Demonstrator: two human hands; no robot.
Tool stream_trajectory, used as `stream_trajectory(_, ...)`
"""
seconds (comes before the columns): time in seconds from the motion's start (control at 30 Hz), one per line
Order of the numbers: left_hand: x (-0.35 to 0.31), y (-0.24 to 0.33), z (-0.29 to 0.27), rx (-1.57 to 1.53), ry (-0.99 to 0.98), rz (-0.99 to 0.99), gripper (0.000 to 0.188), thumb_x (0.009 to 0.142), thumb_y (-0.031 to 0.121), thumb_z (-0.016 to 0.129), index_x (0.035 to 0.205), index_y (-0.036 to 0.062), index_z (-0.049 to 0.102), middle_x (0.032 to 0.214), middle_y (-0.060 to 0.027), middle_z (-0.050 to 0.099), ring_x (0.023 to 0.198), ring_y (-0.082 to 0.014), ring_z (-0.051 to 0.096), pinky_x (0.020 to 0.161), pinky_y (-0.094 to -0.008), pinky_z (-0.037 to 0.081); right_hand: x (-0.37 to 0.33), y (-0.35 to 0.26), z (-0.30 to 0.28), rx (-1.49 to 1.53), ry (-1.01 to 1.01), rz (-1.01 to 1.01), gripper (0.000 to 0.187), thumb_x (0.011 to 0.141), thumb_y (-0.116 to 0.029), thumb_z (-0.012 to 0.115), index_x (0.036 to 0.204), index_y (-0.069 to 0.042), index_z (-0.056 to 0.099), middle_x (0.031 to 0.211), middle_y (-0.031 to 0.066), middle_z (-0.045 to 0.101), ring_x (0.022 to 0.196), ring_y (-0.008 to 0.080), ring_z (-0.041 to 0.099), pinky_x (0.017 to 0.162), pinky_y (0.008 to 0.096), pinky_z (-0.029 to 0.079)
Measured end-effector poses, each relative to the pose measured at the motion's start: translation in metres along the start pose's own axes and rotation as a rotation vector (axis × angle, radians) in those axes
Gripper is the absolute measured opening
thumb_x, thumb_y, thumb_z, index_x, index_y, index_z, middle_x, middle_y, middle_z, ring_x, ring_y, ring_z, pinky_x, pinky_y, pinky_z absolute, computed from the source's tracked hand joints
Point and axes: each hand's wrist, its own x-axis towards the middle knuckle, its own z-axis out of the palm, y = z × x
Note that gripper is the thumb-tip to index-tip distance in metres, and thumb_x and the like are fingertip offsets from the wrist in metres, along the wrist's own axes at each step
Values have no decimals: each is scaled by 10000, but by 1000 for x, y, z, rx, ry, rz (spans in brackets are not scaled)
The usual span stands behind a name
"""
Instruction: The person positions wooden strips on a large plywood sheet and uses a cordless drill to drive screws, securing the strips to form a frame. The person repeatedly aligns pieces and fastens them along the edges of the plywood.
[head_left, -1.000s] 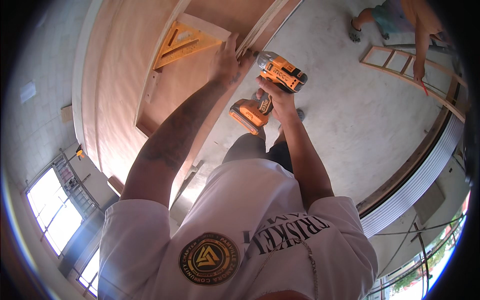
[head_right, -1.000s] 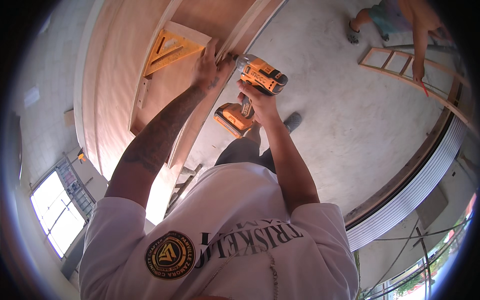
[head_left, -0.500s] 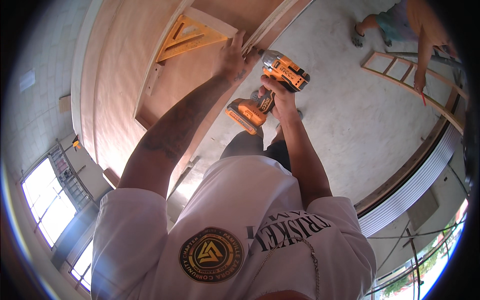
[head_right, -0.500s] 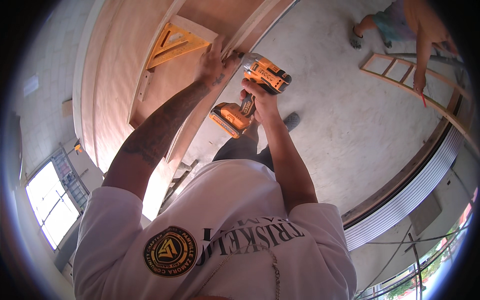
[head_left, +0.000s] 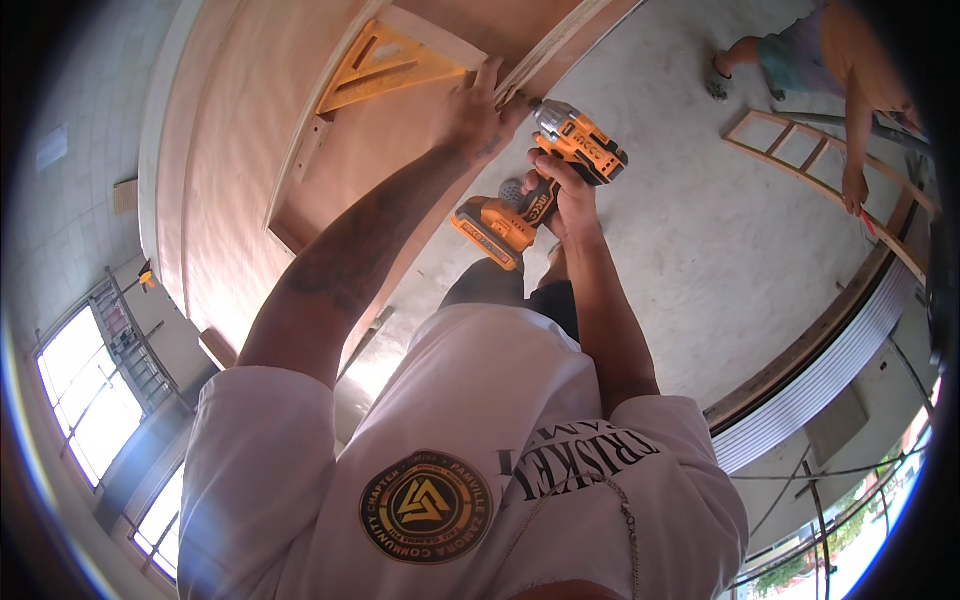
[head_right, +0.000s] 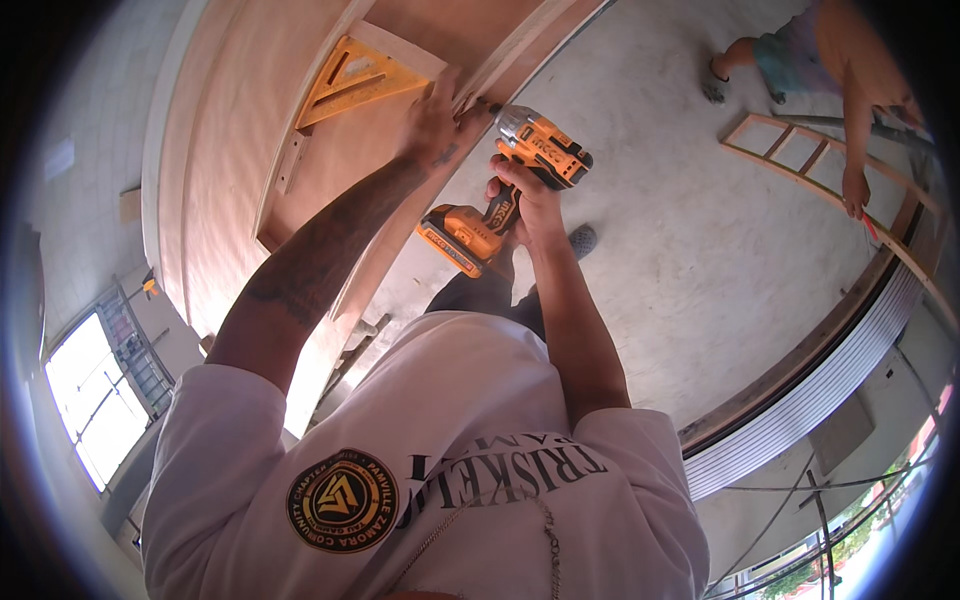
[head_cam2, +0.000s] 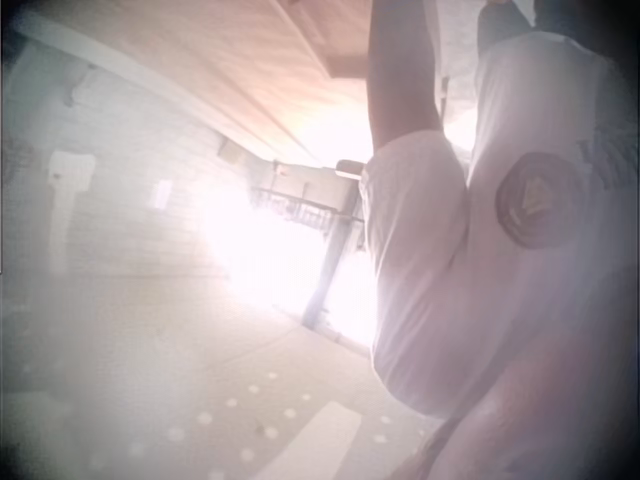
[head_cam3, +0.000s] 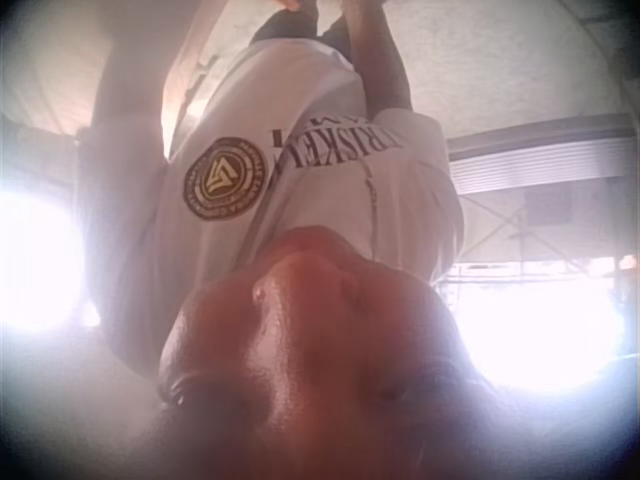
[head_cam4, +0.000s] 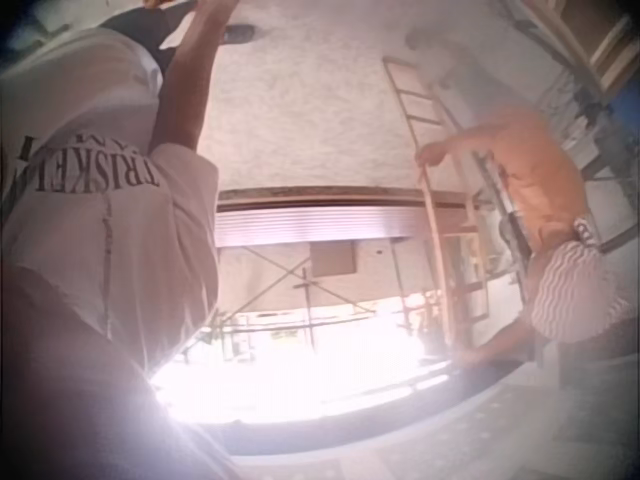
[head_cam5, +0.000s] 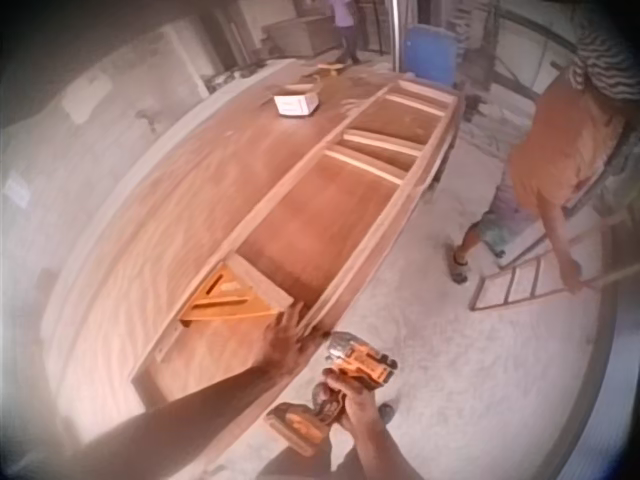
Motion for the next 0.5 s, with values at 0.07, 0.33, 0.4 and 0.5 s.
stream_trajectory(0.07, 0, 0, 0, -1, 9, 3, 710, 927, 397, 681, 1481, 73, 379, 1290, -288, 586, 1170, -468, 604, 986, -518, 499, 0, 0, -1, -21, -8, 15, 376, 873, -40, 729, 1232, -25, 616, 932, 68, 647, 683, 174, 638, 655, 351, 540)
stream_trajectory(0.33, 1, -3, 2, -36, 14, 25, 706, 928, 401, 686, 1472, 70, 381, 1296, -304, 580, 1178, -482, 596, 998, -524, 488, 1, -2, -8, -88, -28, 4, 396, 885, -61, 721, 1266, -42, 613, 978, 64, 662, 697, 160, 636, 676, 354, 531)
stream_trajectory(0.4, 1, -4, 1, -32, 6, 25, 710, 929, 401, 687, 1470, 64, 377, 1300, -309, 576, 1193, -487, 586, 1012, -524, 482, 3, -3, -10, -84, -42, 10, 396, 887, -65, 725, 1266, -46, 613, 975, 62, 660, 698, 157, 636, 676, 349, 528)
stream_trajectory(0.5, 1, -5, 2, -43, 13, 44, 721, 927, 395, 691, 1473, 53, 369, 1314, -314, 568, 1214, -489, 572, 1032, -529, 470, 5, -3, -12, -77, -37, 30, 389, 885, -65, 727, 1257, -46, 615, 975, 63, 661, 697, 157, 635, 675, 344, 528)
